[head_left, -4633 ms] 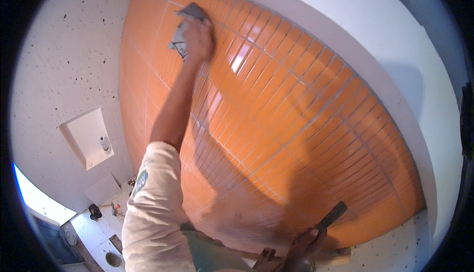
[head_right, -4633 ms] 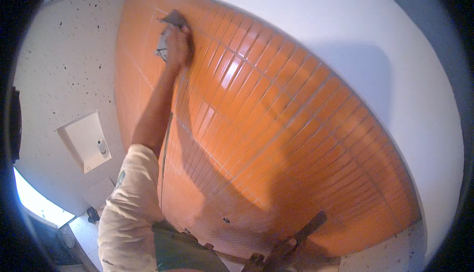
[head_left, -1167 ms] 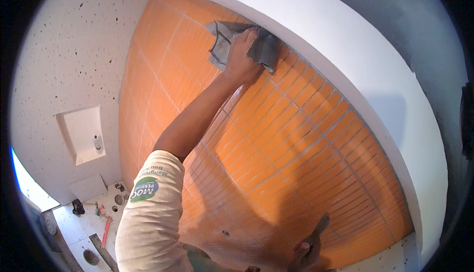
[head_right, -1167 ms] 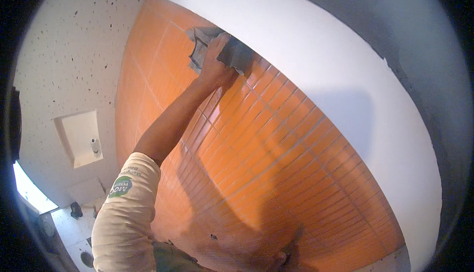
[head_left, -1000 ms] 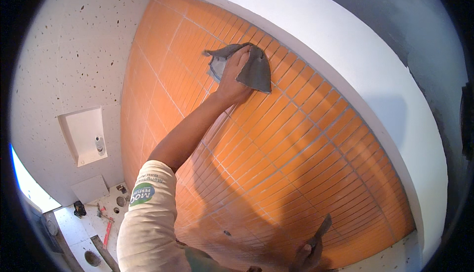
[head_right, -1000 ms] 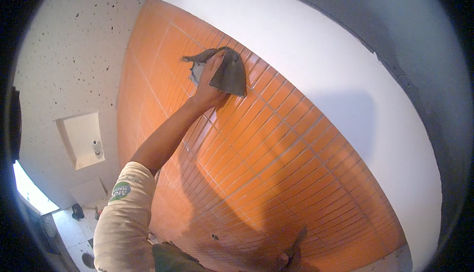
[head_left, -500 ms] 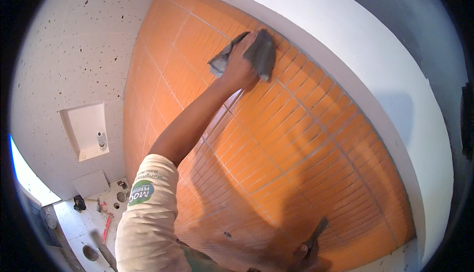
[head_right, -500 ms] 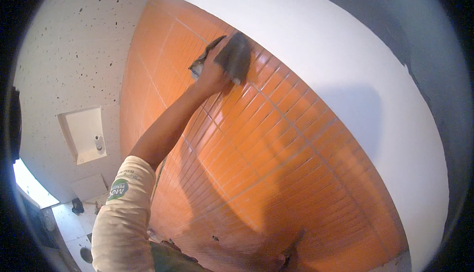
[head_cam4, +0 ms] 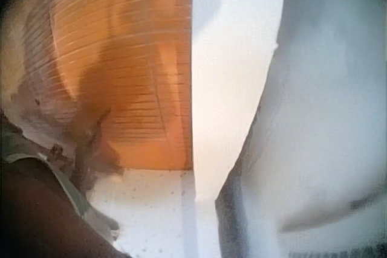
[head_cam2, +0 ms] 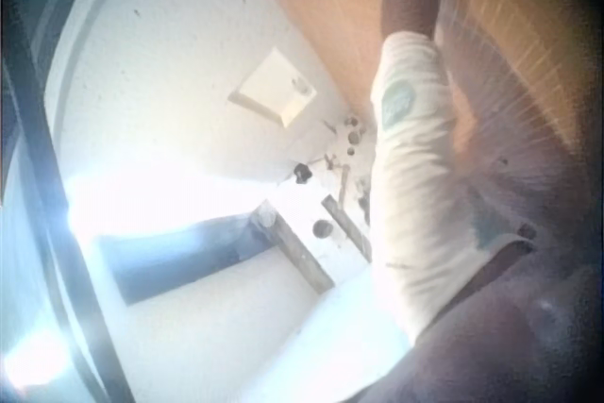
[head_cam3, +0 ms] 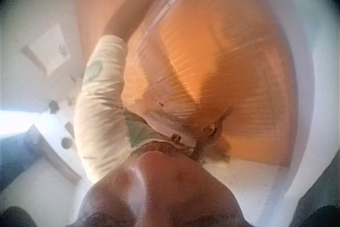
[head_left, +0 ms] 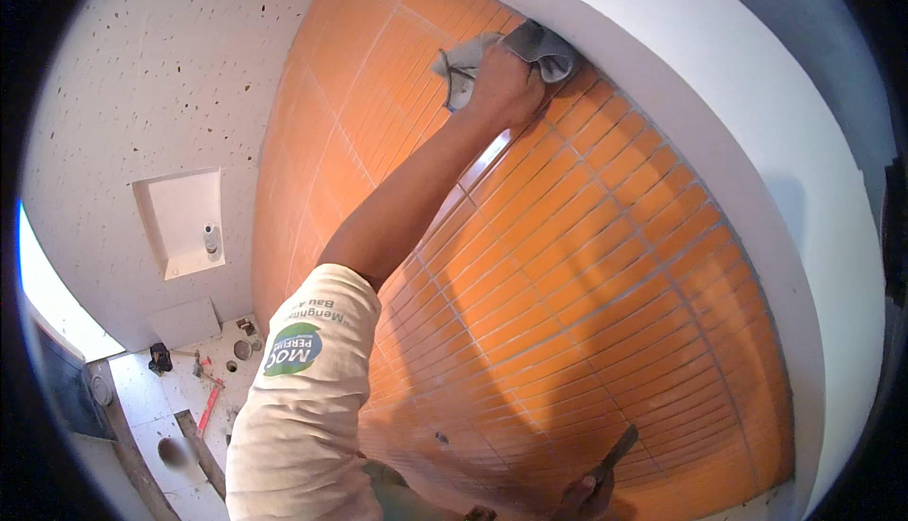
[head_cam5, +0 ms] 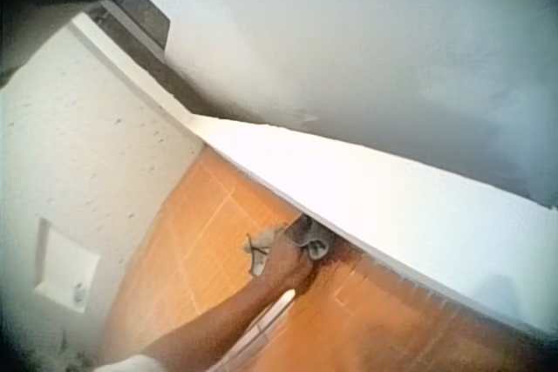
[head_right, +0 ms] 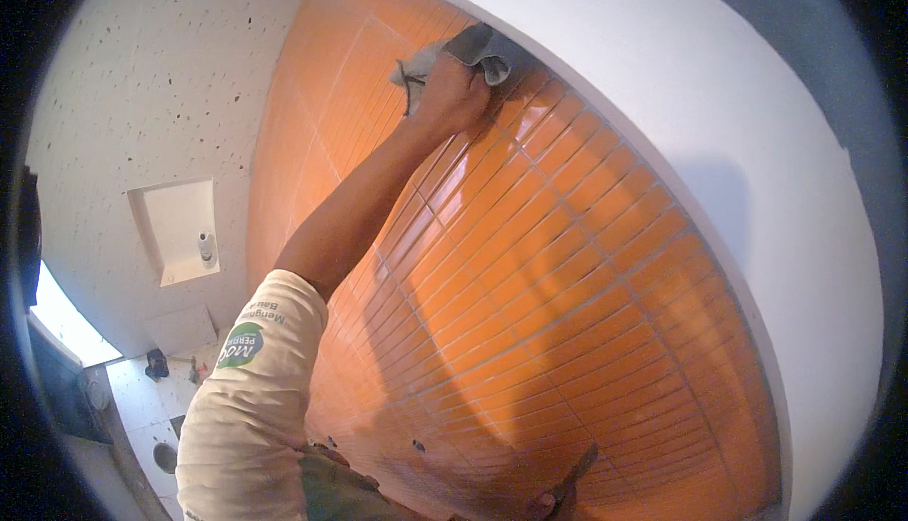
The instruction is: The person applies grout to the joints of orange wall tiles using a rubber float. They repeatedly press the grout into the gaps and wipe the surface with a cloth to remove excess material. The person works on a vertical tiled surface, occasionally dipping the cloth into a bucket of water.
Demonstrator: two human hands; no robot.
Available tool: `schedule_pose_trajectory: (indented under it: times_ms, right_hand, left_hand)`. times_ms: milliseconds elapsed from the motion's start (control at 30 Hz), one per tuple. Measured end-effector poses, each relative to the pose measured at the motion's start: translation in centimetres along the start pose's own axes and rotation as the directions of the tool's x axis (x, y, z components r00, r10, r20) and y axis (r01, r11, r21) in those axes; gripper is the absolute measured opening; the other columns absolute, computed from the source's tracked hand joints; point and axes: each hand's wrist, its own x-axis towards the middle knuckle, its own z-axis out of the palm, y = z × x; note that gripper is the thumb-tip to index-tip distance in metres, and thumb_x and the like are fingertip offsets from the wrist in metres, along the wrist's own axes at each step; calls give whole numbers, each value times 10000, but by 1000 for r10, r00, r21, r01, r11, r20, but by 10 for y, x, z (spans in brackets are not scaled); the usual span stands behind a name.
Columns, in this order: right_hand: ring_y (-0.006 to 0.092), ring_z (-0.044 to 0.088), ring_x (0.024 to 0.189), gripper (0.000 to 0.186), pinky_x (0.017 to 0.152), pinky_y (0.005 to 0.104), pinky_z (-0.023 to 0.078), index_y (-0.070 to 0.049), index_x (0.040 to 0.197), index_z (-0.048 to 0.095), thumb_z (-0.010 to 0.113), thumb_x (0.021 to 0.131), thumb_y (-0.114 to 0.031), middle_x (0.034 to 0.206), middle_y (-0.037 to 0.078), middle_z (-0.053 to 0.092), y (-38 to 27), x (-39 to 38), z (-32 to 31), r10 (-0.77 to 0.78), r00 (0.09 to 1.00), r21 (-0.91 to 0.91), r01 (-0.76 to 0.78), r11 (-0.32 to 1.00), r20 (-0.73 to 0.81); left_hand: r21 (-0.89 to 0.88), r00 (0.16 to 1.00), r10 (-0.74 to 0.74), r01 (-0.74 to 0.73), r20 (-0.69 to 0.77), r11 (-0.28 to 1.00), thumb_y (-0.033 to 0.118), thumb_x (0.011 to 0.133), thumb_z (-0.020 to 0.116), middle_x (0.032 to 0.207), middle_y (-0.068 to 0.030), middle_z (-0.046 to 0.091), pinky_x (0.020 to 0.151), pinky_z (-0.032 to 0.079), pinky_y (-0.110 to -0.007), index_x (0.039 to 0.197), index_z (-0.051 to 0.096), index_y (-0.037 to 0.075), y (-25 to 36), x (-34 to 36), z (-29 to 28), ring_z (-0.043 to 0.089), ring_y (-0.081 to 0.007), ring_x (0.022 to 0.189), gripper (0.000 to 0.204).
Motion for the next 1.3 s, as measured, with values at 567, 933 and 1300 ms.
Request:
schedule_pose_trajectory:
  times_ms: [567,933,1300]
  right_hand:
    - [165,508,637,730,559,311,416,-2,1294,479,427,914,-623,710,38,565,-13,-4,3,23,1000,-32,-23,999,4]
    - [174,524,631,779,549,320,427,3,1357,450,412,911,-635,700,46,582,-32,-15,-15,145,989,-251,-149,956,-36]
    - [149,520,617,678,519,278,427,-13,1347,427,448,915,-534,734,66,564,-7,-12,0,116,981,-59,-127,990,-157]
  left_hand:
    - [63,981,165,-159,-101,985,195,777,621,1257,-216,535,1074,321,-476,1204,542,37,-24,-84,1,472,-409,1191,463]
    - [262,974,-224,211,19,942,165,812,555,1060,-227,593,851,419,-480,1108,589,22,-66,-262,-45,530,-412,962,331]
    - [245,954,-179,119,239,962,190,784,440,1239,-266,533,1109,151,-576,1187,559,-10,-31,-222,-35,441,-442,1200,466]
